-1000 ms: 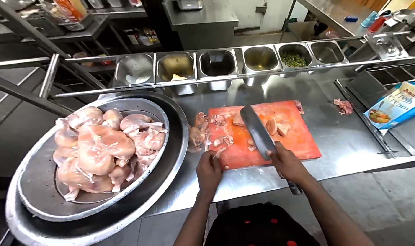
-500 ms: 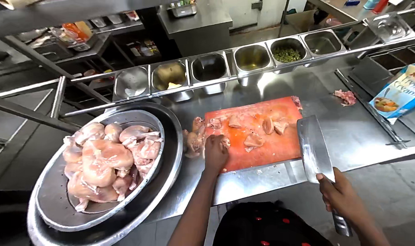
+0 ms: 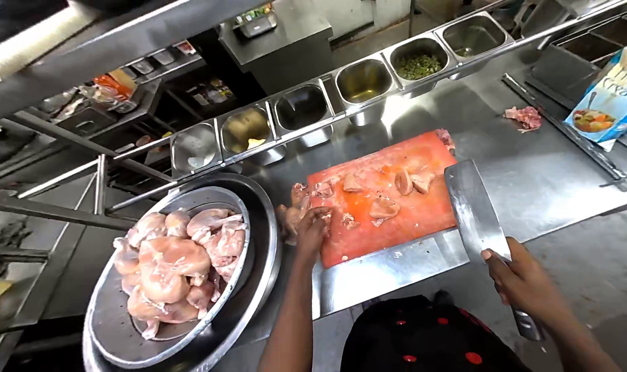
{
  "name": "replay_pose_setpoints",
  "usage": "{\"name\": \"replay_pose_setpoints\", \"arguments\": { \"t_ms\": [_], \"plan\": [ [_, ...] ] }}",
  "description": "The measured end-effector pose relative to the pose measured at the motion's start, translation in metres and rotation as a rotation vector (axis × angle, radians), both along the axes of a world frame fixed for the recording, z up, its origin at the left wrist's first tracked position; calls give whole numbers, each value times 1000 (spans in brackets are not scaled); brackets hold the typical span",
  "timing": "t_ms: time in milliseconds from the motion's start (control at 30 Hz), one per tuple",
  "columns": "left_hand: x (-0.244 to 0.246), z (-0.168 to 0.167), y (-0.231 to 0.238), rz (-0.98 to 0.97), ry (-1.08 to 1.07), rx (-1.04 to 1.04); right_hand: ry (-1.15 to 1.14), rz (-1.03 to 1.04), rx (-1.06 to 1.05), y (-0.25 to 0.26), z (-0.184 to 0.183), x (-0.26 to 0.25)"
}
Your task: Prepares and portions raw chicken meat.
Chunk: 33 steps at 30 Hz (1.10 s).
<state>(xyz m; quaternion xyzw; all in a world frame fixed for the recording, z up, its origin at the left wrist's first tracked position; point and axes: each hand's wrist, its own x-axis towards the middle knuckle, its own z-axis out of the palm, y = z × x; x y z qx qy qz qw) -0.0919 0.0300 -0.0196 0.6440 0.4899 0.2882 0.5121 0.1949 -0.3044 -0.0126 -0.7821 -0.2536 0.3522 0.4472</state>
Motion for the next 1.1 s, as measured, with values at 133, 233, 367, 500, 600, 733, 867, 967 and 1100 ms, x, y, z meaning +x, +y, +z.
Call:
{"name": "replay_pose_setpoints", "arguments": {
  "t_ms": [133, 233, 367, 500, 600, 733, 867, 967, 1100],
  "plan": [
    [20, 8, 7, -147, 417, 175, -38, 41, -30, 7, 5, 0],
    [41, 33, 2, -268, 742, 300, -102, 79, -67, 7, 10, 0],
    [41, 32, -1, -107, 790, 446, -144, 86, -63, 3, 6, -2],
    [16, -1, -16, -20, 550, 584, -129, 65, -59, -5, 0, -4],
    [11, -32, -45, -121, 443, 735, -121, 48, -46, -10, -6, -5],
    [26, -44, -55, -188, 691, 825, -123, 43, -77, -11, -5, -6],
    [51, -3, -43, -282, 969, 547, -158, 72, -99, -14, -3, -3],
    [71, 32, -31, -445, 1144, 305, -160, 73, -123, -15, -1, -2],
    [91, 45, -20, -596, 1189, 215, -153, 56, -108, -23, -2, -2]
  ]
}}
